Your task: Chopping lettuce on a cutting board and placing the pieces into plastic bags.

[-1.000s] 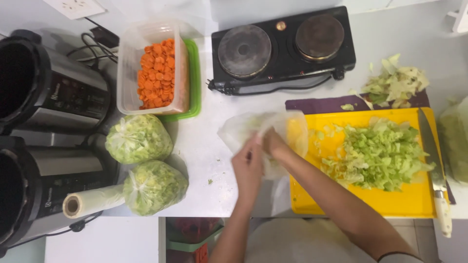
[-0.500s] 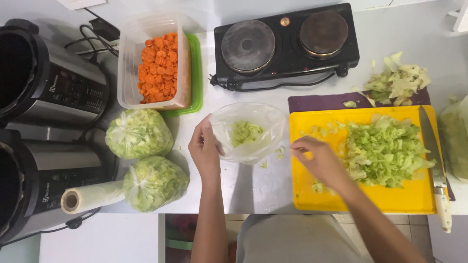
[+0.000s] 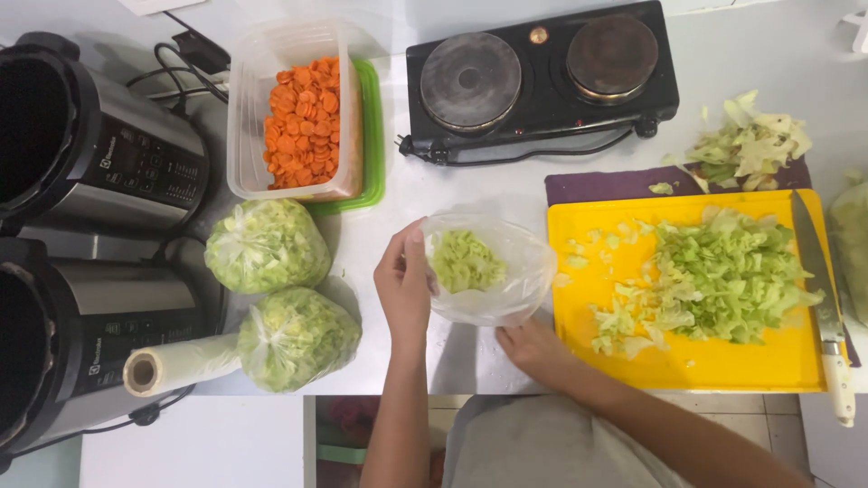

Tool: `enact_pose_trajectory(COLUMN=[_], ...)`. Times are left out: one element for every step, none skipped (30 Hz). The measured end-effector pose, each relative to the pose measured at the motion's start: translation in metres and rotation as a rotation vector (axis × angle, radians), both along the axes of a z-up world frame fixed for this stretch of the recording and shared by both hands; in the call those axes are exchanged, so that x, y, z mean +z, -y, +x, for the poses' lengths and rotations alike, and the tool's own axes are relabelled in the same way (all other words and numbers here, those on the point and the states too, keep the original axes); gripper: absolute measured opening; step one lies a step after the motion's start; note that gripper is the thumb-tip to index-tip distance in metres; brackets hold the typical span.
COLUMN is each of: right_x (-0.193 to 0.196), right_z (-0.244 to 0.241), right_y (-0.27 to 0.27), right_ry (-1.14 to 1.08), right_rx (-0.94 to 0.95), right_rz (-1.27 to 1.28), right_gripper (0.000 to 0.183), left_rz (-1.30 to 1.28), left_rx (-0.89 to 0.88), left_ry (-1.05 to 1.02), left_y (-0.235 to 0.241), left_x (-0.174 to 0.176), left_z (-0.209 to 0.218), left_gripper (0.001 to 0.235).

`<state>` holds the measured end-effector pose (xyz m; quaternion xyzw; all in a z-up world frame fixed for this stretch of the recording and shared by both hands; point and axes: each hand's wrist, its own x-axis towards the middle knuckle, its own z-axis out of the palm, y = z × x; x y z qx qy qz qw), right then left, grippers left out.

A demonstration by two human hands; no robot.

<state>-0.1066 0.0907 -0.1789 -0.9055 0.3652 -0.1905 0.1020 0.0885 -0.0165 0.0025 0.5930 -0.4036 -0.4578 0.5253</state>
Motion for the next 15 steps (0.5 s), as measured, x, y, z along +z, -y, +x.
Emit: enact_pose_trajectory(right_x=[0.005,0.01,0.026,0.042,0.058,0.087,0.116,0.146,0.162,0.177,0.193,0.195,0.196,0.198,0.178], right_z=[-0.009,-0.02,-0.03,-0.036,-0.043,-0.04,-0.037,-0.034,-0.022,-0.011,-0.001,-0.001,0.0,-0.001,-0.014], right_y=[-0.002,-0.001,0.001,0.003,0.004,0.013,0.021,0.026,0.041,0.052,0.064,0.062,0.061,0.064,0.054], right_ry=[-0.074,-0.151,-0.156,-0.07,0.017,0.017,0.189,0.361,0.361,0.41,0.458,0.46,0.488,0.512,0.51], right_rx=[0.021,0.044,0.047,-0.056,-0.159,-0.15,-0.242,-0.341,-0.337,-0.271,-0.204,-0.209,-0.227,-0.246,-0.252], right_rz=[0.067,0.129,0.126,0.047,-0.031,-0.04,-0.077,-0.107,-0.11,-0.084,-0.057,-0.056,-0.06,-0.075,-0.085], right_gripper=[0.031,0.031,0.031,0.036,0.042,0.042,0.036,0.033,0.033,0.036,0.04,0.04,0.035,0.03,0.03], left_rz=[0.021,0.037,0.034,0.029,0.025,0.017,0.03,0.048,0.045,0.045,0.045,0.047,0.038,0.018,0.01], left_rx=[-0.01,-0.017,-0.013,-0.025,-0.037,-0.028,-0.033,-0.044,-0.042,-0.052,-0.062,-0.066,-0.07,-0.078,-0.086], left_ry=[-0.008,-0.018,-0.023,-0.003,0.017,0.017,0.008,-0.001,-0.002,0.008,0.017,0.019,0.025,0.026,0.024], left_y=[-0.001,-0.002,-0.002,-0.002,-0.003,-0.003,-0.003,-0.005,-0.004,-0.004,-0.004,-0.006,-0.007,-0.002,-0.002], left_x=[0.003,0.006,0.006,0.005,0.006,0.006,0.006,0.007,0.007,0.006,0.005,0.006,0.007,0.008,0.008], left_z=[0.0,-0.001,-0.001,0.0,0.002,0.001,0.0,-0.001,-0.001,-0.002,-0.005,-0.005,-0.005,-0.006,-0.004], left_gripper=[0.037,0.037,0.037,0.036,0.036,0.036,0.036,0.035,0.035,0.035,0.034,0.034,0.034,0.034,0.034])
